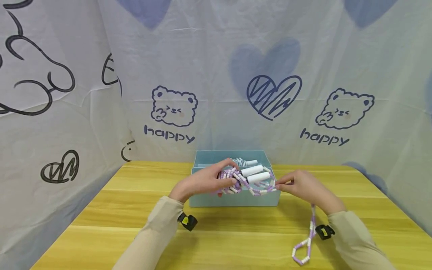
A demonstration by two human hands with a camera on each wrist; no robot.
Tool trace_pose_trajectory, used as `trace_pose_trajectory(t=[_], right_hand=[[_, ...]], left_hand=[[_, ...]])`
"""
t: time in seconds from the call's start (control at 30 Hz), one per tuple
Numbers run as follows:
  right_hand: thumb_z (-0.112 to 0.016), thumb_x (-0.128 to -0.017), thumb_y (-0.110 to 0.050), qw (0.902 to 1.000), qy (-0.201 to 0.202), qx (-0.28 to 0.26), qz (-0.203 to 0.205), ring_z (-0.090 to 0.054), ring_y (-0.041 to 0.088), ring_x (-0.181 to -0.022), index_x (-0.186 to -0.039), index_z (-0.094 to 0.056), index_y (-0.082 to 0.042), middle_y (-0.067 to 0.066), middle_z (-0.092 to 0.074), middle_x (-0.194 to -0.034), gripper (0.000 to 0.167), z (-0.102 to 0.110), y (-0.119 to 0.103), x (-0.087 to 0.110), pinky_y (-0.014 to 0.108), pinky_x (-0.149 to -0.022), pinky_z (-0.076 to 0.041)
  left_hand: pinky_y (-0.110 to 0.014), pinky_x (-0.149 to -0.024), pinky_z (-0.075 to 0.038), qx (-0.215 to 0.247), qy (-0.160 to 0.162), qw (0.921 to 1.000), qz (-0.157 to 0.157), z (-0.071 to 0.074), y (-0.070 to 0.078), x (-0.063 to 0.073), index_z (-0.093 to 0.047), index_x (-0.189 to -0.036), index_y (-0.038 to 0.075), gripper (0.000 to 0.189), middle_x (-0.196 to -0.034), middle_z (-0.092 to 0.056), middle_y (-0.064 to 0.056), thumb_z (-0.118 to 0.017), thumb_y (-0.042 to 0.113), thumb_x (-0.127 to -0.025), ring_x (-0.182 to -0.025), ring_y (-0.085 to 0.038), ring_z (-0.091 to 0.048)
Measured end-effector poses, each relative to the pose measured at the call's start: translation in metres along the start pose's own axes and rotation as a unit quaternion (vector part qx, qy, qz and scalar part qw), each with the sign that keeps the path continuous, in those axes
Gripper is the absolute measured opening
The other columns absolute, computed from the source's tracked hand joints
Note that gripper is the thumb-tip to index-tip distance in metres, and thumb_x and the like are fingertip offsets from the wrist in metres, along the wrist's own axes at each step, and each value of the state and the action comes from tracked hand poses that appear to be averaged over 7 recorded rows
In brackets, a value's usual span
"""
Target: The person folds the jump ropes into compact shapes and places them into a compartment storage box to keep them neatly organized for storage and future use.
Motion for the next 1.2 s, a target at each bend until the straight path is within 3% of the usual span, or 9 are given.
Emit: trace_pose_trajectory(t=[0.27, 0.43, 0.57, 0.8, 1.03, 1.2], right_hand=[[-0.073, -0.09, -0.029, 0.999, -0.042, 0.002, 0.016, -0.059, 0.012, -0.081, -0.092, -0.08, -0.023, -0.012, -0.068, -0.088, 0.009, -0.009, -0.022, 0.002, 0.032, -0.071, -0.051], [-0.072, -0.09, -0.033, 0.9942, -0.097, -0.029, 0.038, -0.046, 0.01, -0.061, -0.085, -0.078, -0.026, -0.011, -0.06, -0.071, 0.011, -0.015, -0.041, 0.006, 0.024, -0.054, -0.039], [-0.07, -0.091, -0.035, 0.9873, -0.13, -0.072, 0.056, -0.036, 0.007, -0.051, -0.083, -0.077, -0.029, -0.009, -0.051, -0.061, 0.012, -0.015, -0.063, 0.012, 0.022, -0.048, -0.031], [-0.062, -0.098, -0.034, 0.9772, -0.141, -0.12, 0.104, -0.038, 0.005, -0.053, -0.093, -0.076, -0.026, -0.01, -0.043, -0.062, 0.016, -0.014, -0.1, 0.017, 0.022, -0.049, -0.033], [-0.053, -0.104, -0.027, 0.9636, -0.151, -0.191, 0.11, -0.04, 0.009, -0.057, -0.111, -0.071, -0.02, -0.005, -0.043, -0.068, 0.021, -0.026, -0.113, 0.016, 0.025, -0.052, -0.037], [-0.047, -0.106, -0.022, 0.949, -0.128, -0.261, 0.121, -0.041, 0.016, -0.057, -0.121, -0.066, -0.014, 0.005, -0.044, -0.069, 0.025, -0.028, -0.115, 0.011, 0.027, -0.053, -0.039]], left_hand=[[-0.05, -0.06, -0.052, -0.018, 0.055, 0.9983, 0.007, 0.015, -0.004, 0.0, -0.047, -0.129, 0.031, 0.034, -0.089, -0.068, -0.004, -0.061, 0.035, -0.098, -0.074, -0.042, -0.064], [-0.037, -0.054, -0.051, -0.046, 0.078, 0.9959, 0.006, 0.018, -0.005, -0.004, -0.047, -0.13, 0.029, 0.033, -0.087, -0.068, -0.001, -0.059, 0.033, -0.099, -0.068, -0.031, -0.064], [-0.035, -0.057, -0.052, -0.062, 0.075, 0.9952, 0.005, 0.015, -0.003, -0.005, -0.046, -0.133, 0.029, 0.035, -0.088, -0.067, 0.0, -0.057, 0.032, -0.1, -0.067, -0.026, -0.063], [-0.032, -0.058, -0.051, -0.121, 0.077, 0.9896, -0.011, 0.007, -0.001, -0.008, -0.043, -0.144, 0.036, 0.045, -0.089, -0.064, 0.004, -0.055, 0.035, -0.101, -0.066, -0.015, -0.059], [-0.029, -0.054, -0.042, -0.154, 0.078, 0.9849, -0.017, -0.003, 0.001, -0.011, -0.043, -0.143, 0.033, 0.045, -0.083, -0.061, 0.003, -0.056, 0.035, -0.1, -0.059, -0.012, -0.047], [-0.029, -0.064, -0.047, -0.158, 0.058, 0.9856, -0.016, -0.011, 0.005, -0.013, -0.048, -0.138, 0.034, 0.042, -0.093, -0.063, 0.004, -0.061, 0.033, -0.098, -0.069, -0.012, -0.054]])
Point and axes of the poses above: each hand's wrist, its own x-axis away from the middle knuckle, its own z-axis out of the back of the hand, y = z × x, the point moved 10 cm from there along -x, towards the middle knuckle
